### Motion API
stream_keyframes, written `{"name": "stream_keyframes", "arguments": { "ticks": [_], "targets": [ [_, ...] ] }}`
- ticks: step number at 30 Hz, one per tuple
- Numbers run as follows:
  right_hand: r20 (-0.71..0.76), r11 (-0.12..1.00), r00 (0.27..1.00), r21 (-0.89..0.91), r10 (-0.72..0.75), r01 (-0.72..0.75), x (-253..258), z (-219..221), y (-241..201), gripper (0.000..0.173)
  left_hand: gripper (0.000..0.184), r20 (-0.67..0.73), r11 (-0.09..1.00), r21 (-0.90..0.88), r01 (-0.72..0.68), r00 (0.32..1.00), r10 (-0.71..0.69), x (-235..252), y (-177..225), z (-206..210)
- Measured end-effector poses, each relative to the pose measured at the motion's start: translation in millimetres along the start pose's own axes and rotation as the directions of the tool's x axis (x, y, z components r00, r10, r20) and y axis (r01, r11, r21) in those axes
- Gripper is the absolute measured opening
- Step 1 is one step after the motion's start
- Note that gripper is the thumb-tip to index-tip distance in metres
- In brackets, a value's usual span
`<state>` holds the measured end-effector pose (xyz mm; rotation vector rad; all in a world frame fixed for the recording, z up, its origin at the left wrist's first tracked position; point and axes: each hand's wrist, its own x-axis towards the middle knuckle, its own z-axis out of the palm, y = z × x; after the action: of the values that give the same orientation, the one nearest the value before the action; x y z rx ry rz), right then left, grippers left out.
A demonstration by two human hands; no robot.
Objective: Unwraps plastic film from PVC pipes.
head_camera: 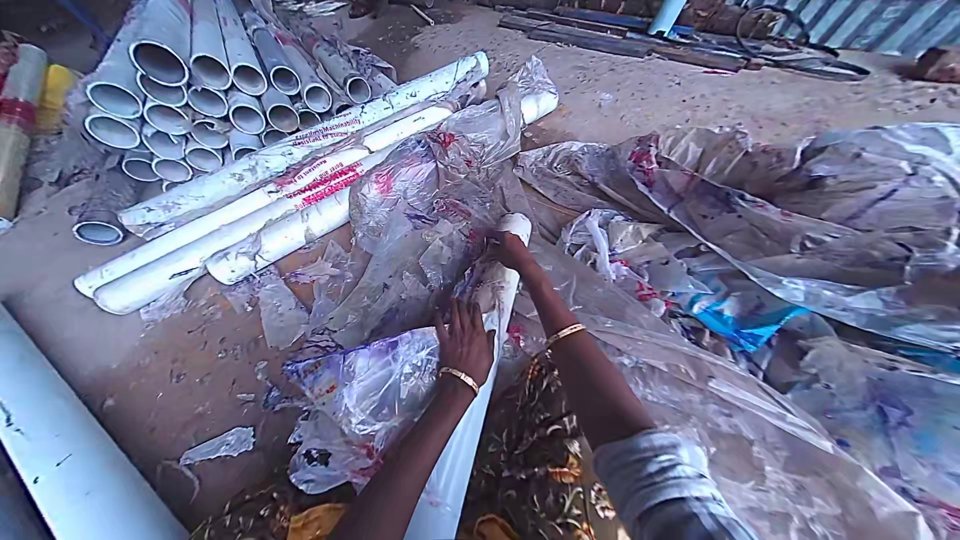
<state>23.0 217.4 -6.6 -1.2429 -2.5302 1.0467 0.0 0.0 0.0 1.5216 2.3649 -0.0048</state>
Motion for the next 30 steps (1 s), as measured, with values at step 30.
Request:
{"name": "stream_keyframes", "arguments": {
  "ticks": [30],
  "targets": [
    [-0.681, 0.742, 0.633, 0.625, 0.368, 0.242, -301.6, -33.8, 92.8, 0.017, 0.055, -0.058, 0.950, -0.078, -0.304, 0.952, 0.300, 125.1, 37.8, -44.0]
  ]
}}
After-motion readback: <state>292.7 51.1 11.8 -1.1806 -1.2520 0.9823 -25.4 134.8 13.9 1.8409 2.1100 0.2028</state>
